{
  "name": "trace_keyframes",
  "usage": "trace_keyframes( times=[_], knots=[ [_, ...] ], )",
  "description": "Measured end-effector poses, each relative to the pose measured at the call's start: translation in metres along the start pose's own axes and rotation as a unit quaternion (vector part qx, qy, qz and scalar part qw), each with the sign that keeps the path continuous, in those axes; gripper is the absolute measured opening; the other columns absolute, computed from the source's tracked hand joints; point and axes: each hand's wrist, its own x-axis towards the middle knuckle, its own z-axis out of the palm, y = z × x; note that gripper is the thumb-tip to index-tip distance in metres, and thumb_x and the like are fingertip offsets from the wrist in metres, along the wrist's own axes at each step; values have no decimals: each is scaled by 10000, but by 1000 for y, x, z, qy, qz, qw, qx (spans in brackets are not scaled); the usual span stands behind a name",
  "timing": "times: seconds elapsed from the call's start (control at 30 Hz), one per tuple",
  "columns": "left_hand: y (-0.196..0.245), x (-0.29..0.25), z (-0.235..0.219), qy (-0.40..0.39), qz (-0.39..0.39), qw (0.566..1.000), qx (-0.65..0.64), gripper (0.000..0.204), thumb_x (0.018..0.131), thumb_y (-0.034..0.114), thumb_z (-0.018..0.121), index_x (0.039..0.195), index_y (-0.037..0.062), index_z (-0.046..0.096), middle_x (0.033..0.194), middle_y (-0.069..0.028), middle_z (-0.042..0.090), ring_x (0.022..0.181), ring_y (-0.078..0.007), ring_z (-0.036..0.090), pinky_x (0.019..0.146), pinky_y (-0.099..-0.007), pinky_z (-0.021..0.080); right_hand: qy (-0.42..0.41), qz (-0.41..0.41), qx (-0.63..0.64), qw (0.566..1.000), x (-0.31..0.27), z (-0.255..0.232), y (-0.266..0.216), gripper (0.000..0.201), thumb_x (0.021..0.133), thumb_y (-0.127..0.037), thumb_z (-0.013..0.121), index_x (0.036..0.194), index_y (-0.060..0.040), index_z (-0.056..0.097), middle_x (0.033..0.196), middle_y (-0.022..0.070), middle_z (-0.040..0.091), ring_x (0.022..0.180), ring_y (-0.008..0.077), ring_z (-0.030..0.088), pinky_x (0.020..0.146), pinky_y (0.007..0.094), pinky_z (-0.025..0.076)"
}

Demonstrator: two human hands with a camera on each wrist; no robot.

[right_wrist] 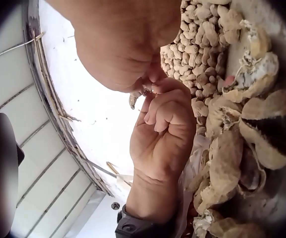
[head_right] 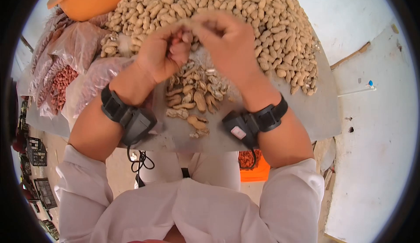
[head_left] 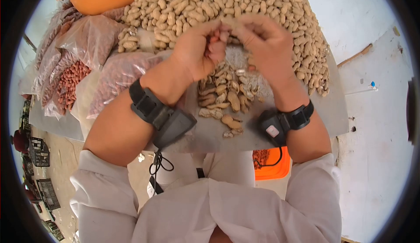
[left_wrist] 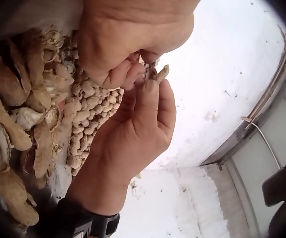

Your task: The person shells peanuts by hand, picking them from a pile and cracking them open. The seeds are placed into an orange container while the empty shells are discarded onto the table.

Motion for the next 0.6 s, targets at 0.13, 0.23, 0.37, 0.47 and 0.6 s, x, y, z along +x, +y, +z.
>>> trace_keyframes(
  times=[0.13, 0.23, 0.37, 0.47, 0.6],
  knots=[
    [7, 1, -4, 21, 92, 996, 5, 129, 897, 132, 495, 884, 5, 512, 667, -5, 474, 478, -50, 328, 412, -166, 259, -42, 20, 83, 995, 9, -16, 4, 112, 781, -32, 636, 891, -17, 645, 720, 25, 633, 614, 70, 572, 545, 188, 464],
    [10, 2, -5, 27, 121, 992, 18, 177, 929, 176, 464, 949, 7, 513, 657, 14, 430, 479, -44, 311, 415, -166, 248, -241, 143, 60, 958, 9, -30, -11, 71, 779, -39, 639, 842, -9, 650, 734, 36, 637, 590, 73, 563, 514, 185, 450],
    [10, 1, -5, 6, 108, 994, 10, 216, 946, 212, 438, 959, 10, 511, 658, 22, 405, 479, -40, 301, 415, -170, 247, -277, 157, -83, 944, 10, -43, -10, 102, 695, -61, 669, 780, -8, 648, 723, 67, 638, 561, 105, 569, 512, 229, 459],
    [9, 4, -8, -2, 96, 995, 1, 241, 945, 227, 440, 973, 2, 520, 667, 20, 413, 486, -40, 305, 416, -169, 251, -348, 123, -321, 872, 13, -46, -10, 118, 651, -52, 654, 760, -9, 641, 688, 94, 625, 582, 163, 591, 537, 280, 468],
    [8, 1, -4, 9, 83, 996, -9, 260, 942, 223, 447, 996, -15, 534, 675, 18, 421, 500, -43, 316, 418, -170, 258, -367, 59, -424, 826, 6, -40, 10, 121, 633, -40, 634, 751, -14, 634, 645, 109, 601, 599, 227, 582, 558, 320, 453]
  ],
)
